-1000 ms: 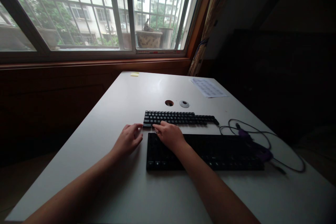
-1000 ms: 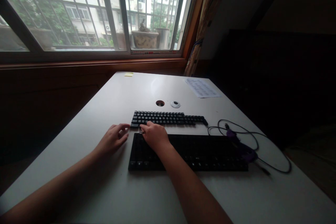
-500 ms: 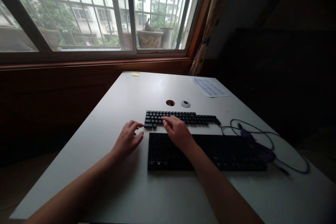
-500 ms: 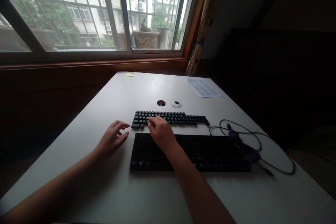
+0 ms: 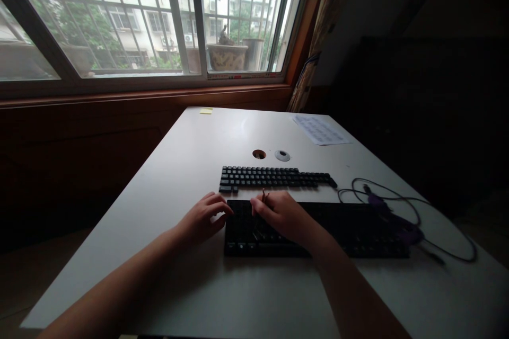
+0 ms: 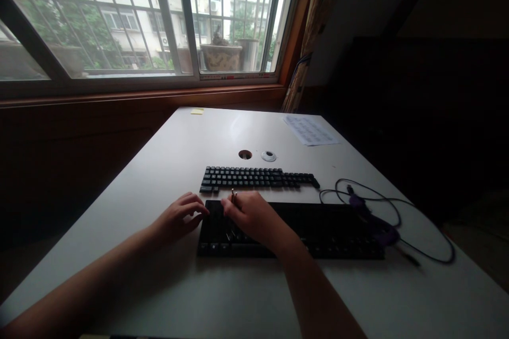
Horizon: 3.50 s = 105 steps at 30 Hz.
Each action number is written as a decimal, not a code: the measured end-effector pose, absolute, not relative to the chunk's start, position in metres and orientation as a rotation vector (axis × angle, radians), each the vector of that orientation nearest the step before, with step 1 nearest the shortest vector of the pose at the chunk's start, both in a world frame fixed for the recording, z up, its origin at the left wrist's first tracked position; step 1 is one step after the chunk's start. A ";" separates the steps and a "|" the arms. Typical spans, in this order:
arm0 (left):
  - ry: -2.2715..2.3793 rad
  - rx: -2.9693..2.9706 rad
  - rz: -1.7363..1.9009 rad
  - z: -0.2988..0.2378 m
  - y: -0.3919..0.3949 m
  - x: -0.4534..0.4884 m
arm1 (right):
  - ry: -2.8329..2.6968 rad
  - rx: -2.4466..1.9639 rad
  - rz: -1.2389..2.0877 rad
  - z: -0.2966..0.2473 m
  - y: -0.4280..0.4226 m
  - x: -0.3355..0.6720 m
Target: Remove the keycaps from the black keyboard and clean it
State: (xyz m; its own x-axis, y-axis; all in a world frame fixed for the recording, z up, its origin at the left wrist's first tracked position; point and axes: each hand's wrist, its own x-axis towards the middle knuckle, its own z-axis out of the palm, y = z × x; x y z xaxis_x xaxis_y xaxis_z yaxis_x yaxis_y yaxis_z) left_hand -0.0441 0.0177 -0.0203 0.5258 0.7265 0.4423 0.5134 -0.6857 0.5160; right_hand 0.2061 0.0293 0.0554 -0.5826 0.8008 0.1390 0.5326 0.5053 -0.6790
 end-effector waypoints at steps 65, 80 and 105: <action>0.999 2.427 0.817 -0.019 0.015 -0.045 | -2.191 -1.232 1.424 0.044 0.031 0.219; 0.989 2.485 0.850 -0.019 0.014 -0.043 | -2.010 -1.200 1.615 0.038 0.046 0.233; 1.038 2.027 1.104 -0.004 0.004 -0.034 | -1.786 -0.976 1.429 0.028 0.041 0.206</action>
State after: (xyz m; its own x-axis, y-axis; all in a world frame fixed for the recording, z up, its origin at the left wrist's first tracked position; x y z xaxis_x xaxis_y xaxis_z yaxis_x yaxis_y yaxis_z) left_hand -0.0344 0.0042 -0.0038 0.3479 0.8476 0.4007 0.3473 -0.5135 0.7847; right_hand 0.2061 0.0410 0.0283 -0.5171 0.8553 0.0330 0.1551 0.1316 -0.9791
